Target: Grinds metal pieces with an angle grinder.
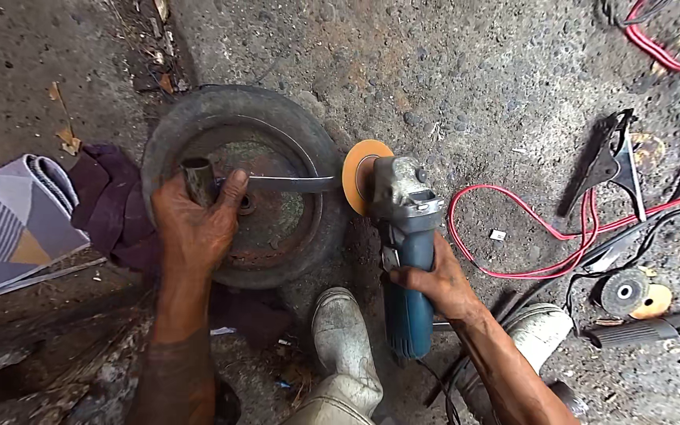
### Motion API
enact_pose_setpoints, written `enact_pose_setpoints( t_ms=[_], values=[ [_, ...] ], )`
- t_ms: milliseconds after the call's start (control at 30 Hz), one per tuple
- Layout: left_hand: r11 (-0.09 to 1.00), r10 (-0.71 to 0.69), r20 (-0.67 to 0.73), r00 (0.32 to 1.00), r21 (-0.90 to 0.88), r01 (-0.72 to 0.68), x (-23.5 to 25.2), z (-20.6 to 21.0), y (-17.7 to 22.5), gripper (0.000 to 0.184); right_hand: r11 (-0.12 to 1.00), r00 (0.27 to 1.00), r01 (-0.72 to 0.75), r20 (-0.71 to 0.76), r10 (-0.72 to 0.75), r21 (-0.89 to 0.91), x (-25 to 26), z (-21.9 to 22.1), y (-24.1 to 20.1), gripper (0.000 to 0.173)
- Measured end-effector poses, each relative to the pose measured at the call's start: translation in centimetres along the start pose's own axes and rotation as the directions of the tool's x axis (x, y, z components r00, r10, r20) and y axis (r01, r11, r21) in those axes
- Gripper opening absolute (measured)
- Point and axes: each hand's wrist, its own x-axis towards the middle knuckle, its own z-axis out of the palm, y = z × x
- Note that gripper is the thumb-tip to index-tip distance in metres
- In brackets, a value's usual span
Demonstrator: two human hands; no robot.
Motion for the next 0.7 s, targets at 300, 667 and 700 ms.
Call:
enact_pose_setpoints(
  t_ms=[300,667,700],
  values=[
    [0.985,0.01,-0.224,0.975,-0.166,-0.048,-7.5,2.5,1.3,0.03,0.89,0.978,-0.199,0.143,0.153,0.411,0.1,-3.5,-0.6,0.068],
    [0.924,0.32,-0.02,0.947,0.228,-0.307,-13.2,8.6,0.9,0.046,0.518,0.765,-0.543,0.644,-0.021,0.661,0.9,-4.8,0.9,0.053],
    [0.915,0.321,0.007,0.947,0.255,-0.313,-13.3,8.9,0.8,0.049,0.501,0.747,-0.567,0.664,-0.022,0.654,1.0,-5.0,1.2,0.053]
  ],
)
